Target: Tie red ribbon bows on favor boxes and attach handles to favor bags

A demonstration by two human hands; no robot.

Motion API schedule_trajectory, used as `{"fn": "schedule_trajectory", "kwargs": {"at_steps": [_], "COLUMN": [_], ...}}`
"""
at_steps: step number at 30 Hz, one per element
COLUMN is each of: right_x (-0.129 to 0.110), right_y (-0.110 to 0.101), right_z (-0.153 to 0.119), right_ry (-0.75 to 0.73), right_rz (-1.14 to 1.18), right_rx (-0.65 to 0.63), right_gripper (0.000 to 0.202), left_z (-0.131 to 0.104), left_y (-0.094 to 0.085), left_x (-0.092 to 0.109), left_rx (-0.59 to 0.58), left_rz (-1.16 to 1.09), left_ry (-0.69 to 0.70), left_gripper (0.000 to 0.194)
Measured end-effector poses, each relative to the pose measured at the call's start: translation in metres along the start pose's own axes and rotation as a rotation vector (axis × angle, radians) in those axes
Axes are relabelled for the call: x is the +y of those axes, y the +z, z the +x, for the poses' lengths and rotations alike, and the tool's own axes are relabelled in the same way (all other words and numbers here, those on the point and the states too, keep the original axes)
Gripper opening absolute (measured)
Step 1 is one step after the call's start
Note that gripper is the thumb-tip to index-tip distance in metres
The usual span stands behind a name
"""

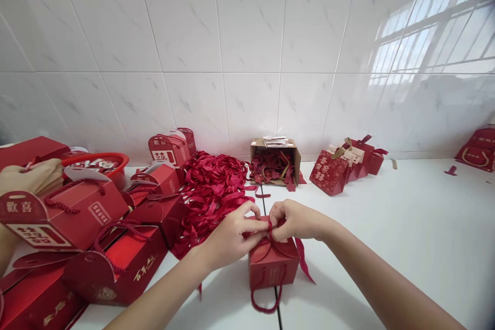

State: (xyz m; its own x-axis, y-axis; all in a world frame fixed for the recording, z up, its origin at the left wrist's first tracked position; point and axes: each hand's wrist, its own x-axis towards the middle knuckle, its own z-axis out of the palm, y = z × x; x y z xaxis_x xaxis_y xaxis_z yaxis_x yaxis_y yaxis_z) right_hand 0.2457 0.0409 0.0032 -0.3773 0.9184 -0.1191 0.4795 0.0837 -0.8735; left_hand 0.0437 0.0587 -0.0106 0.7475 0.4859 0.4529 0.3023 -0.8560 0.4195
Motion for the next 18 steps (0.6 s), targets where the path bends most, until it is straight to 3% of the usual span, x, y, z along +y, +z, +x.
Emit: {"fn": "schedule_trajectory", "kwargs": {"at_steps": [6, 14, 18], "right_x": [-0.001, -0.004, -0.003], "right_y": [-0.001, -0.007, 0.000], "right_z": [-0.004, -0.033, -0.039], "right_ry": [-0.058, -0.054, -0.156], "right_rz": [-0.058, -0.216, -0.327], "right_rx": [0.009, 0.181, 0.277], "right_gripper": [0.005, 0.005, 0.007], "left_z": [0.014, 0.007, 0.009], "left_y": [-0.004, -0.027, -0.023], "left_x": [0.000, 0.011, 0.012], "left_rx": [-0.018, -0.073, -0.148], "left_rz": [-0.082, 0.015, -0.259], "left_ry": [-0.026, -0.210, -0.337], "left_gripper": [0.018, 0.006, 0.006]}}
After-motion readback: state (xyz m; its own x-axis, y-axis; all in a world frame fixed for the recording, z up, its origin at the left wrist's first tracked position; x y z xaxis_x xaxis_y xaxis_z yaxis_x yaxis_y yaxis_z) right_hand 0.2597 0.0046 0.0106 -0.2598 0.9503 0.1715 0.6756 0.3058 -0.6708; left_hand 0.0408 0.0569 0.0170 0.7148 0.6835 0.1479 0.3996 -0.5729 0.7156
